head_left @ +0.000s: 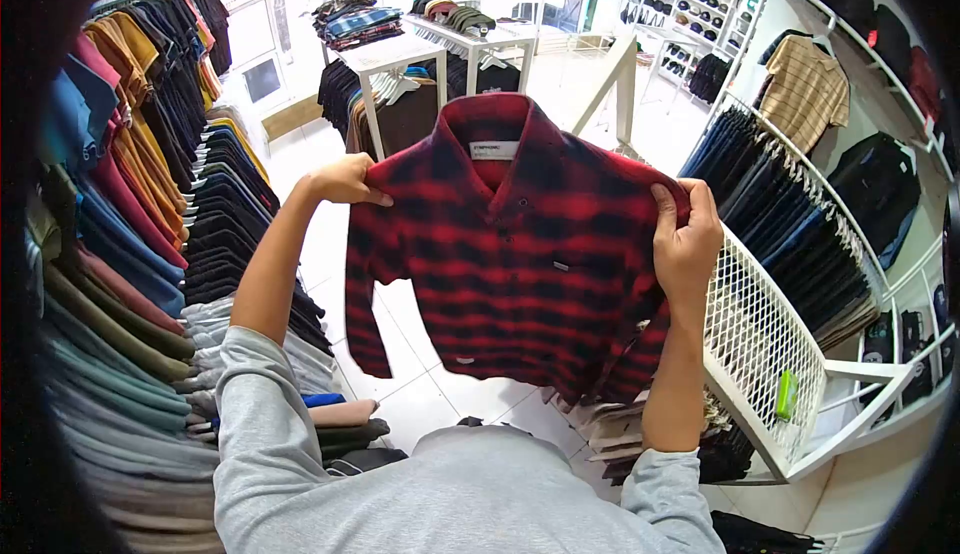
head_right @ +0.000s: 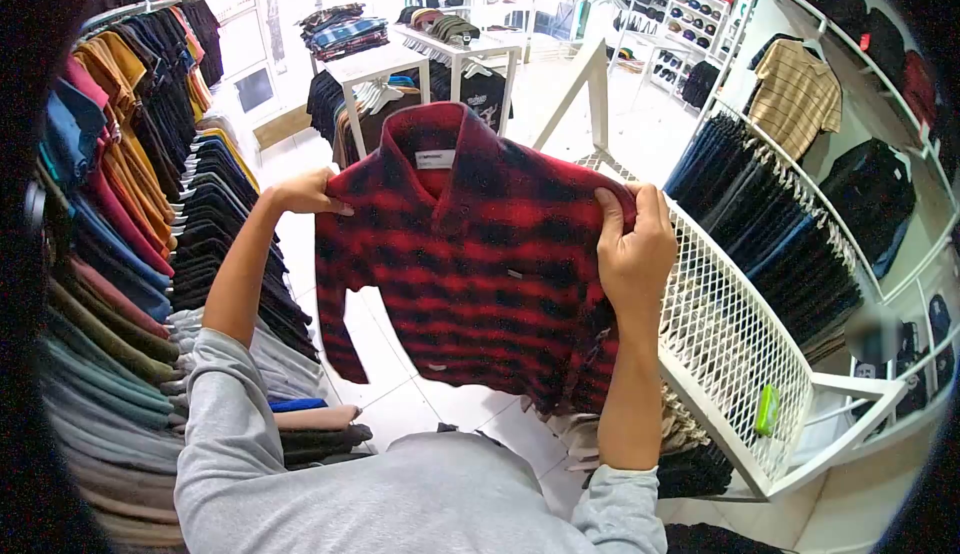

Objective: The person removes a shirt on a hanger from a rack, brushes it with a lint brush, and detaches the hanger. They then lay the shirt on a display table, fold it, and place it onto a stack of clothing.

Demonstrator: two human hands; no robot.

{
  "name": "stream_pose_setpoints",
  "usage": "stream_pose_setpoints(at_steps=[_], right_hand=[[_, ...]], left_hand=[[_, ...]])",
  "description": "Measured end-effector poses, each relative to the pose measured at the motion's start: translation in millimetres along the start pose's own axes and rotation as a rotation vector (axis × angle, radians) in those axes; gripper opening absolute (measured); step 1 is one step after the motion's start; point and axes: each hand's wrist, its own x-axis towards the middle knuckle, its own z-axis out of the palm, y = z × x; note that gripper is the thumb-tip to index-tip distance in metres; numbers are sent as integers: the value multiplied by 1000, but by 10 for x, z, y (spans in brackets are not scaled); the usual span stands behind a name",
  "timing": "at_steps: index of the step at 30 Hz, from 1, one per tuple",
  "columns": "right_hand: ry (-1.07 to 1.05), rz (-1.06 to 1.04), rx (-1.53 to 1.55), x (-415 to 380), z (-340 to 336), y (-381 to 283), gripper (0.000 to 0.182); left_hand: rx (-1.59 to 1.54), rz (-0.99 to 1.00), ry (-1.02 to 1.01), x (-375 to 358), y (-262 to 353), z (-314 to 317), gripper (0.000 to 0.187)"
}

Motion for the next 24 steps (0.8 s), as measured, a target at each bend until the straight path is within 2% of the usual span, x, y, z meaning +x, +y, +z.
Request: stream_pose_setpoints(at_steps=[2, 3, 7, 9, 10, 11, 13, 14, 15, 17, 18, 19, 21, 23, 24], right_hand=[[10, 10, -23, -24, 104, 15, 26], [18, 19, -39, -44, 140, 27, 25], [55, 81, -14, -9, 141, 49, 20], [108, 113, -4, 68, 135, 60, 20], [121, 139, 33, 107, 147, 106, 20], [131, 167, 70, 123, 158, 148, 21], [124, 194, 84, 122, 177, 163, 20], [125, 181, 80, 84, 185, 165, 19], [126, 171, 74, 31, 185, 174, 19], [113, 185, 77, -141, 194, 207, 19], [93, 201, 61, -245, 198, 156, 19], [71, 214, 46, -344, 193, 116, 19], [30, 243, 136, -607, 205, 90, 20], [-81, 392, 312, -924, 210, 16, 20], [-164, 398, 374, -1095, 238, 17, 19]], left_hand=[[-200, 198, -95, 194, -245, 158, 42], [-204, 201, -102, 265, -301, 206, 42], [-502, 283, 76, 342, -268, 142, 30], [-442, 349, 115, 475, -369, 18, 33], [-244, 305, 82, 389, -225, -127, 27], [-249, 294, 82, 430, -217, -106, 27], [62, 348, 165, 604, -262, -71, 23], [150, 428, 345, 665, -321, -31, 17], [156, 429, 343, 694, -299, -84, 17], [216, 244, 599, 778, -240, -145, 18], [286, 160, 638, 679, -40, -228, 27], [286, 157, 635, 732, 20, -216, 27], [333, -52, 722, 847, 37, -272, 34], [324, -13, 782, 966, -67, -238, 41], [149, 109, 898, 996, -63, -220, 42]])
